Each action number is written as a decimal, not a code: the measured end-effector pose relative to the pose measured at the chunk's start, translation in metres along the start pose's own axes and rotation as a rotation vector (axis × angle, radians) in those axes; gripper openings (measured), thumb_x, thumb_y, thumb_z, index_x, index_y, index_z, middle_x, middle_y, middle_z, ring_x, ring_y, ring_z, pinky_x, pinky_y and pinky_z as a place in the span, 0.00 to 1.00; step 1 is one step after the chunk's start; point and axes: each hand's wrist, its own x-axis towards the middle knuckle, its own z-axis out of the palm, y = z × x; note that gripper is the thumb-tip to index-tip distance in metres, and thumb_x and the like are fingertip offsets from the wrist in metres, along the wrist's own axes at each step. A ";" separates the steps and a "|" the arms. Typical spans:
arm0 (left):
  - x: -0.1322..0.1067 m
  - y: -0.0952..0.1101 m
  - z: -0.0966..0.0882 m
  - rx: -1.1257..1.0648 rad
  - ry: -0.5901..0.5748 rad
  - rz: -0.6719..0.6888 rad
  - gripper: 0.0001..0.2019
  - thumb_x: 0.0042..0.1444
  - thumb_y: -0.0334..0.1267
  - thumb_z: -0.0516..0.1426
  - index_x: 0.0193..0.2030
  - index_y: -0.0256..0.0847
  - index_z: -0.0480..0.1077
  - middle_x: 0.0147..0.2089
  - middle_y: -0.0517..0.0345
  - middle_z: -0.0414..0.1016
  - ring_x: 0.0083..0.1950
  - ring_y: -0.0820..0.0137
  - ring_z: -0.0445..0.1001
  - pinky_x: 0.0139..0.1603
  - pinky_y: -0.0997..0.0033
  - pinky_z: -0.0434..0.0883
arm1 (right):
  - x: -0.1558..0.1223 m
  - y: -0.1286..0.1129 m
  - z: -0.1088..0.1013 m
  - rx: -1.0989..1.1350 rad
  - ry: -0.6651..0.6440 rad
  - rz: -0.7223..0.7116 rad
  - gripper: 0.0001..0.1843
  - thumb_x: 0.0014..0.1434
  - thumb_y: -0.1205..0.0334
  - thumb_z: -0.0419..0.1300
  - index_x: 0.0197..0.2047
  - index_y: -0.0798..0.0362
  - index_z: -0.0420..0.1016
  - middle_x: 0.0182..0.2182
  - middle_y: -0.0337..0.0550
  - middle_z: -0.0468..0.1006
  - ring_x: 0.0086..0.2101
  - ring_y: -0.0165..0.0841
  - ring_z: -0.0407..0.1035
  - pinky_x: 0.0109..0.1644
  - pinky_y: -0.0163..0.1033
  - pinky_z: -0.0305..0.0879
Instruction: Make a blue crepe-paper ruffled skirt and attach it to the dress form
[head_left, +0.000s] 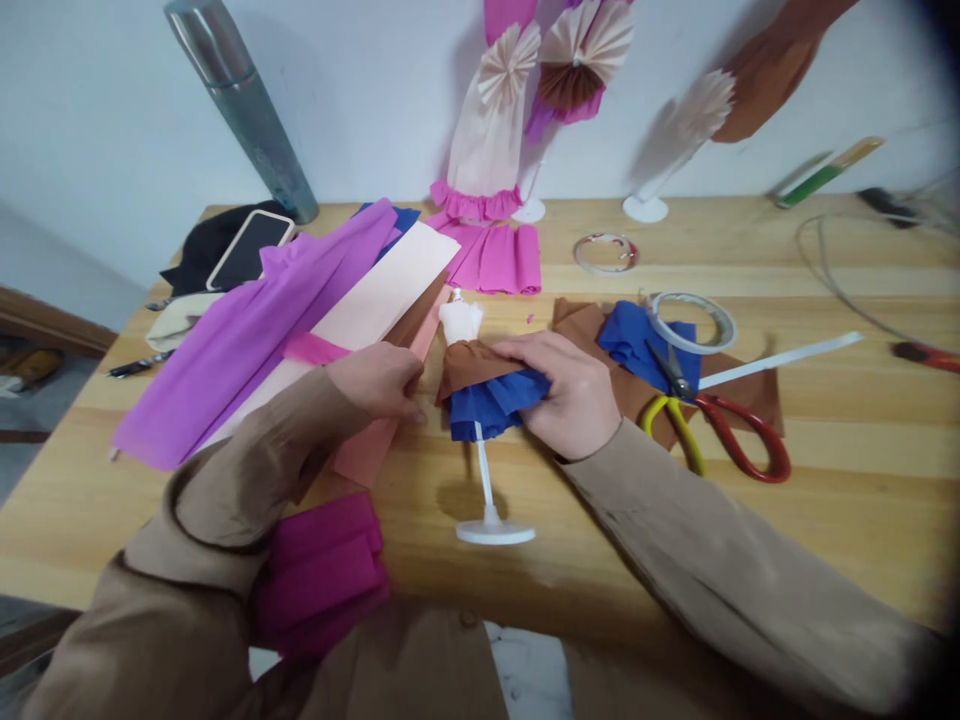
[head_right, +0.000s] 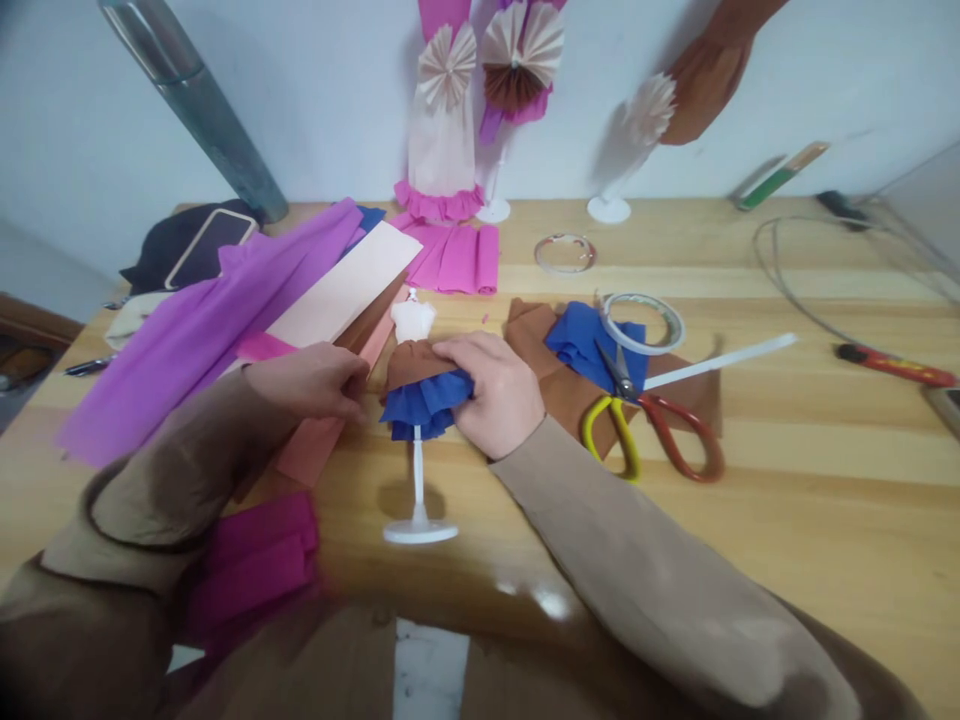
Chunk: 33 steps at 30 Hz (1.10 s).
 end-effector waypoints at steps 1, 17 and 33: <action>-0.001 0.002 0.002 0.049 0.047 0.011 0.11 0.47 0.45 0.61 0.26 0.39 0.70 0.26 0.56 0.75 0.30 0.65 0.75 0.25 0.72 0.61 | -0.002 0.000 -0.001 -0.020 0.007 -0.022 0.20 0.50 0.73 0.56 0.46 0.53 0.77 0.42 0.50 0.80 0.43 0.40 0.74 0.48 0.47 0.72; -0.003 0.019 0.008 0.041 0.280 0.016 0.12 0.57 0.34 0.50 0.31 0.39 0.74 0.30 0.53 0.78 0.31 0.64 0.75 0.31 0.69 0.65 | -0.035 -0.062 -0.007 0.174 -0.559 0.136 0.13 0.62 0.59 0.53 0.35 0.53 0.78 0.26 0.46 0.77 0.25 0.36 0.70 0.27 0.41 0.62; -0.013 0.026 -0.014 -1.580 0.736 0.005 0.13 0.48 0.42 0.62 0.21 0.36 0.67 0.14 0.67 0.59 0.12 0.83 0.53 0.12 0.82 0.46 | 0.015 -0.060 -0.024 1.379 -0.101 0.709 0.11 0.47 0.57 0.69 0.31 0.52 0.74 0.24 0.38 0.77 0.20 0.24 0.65 0.22 0.29 0.59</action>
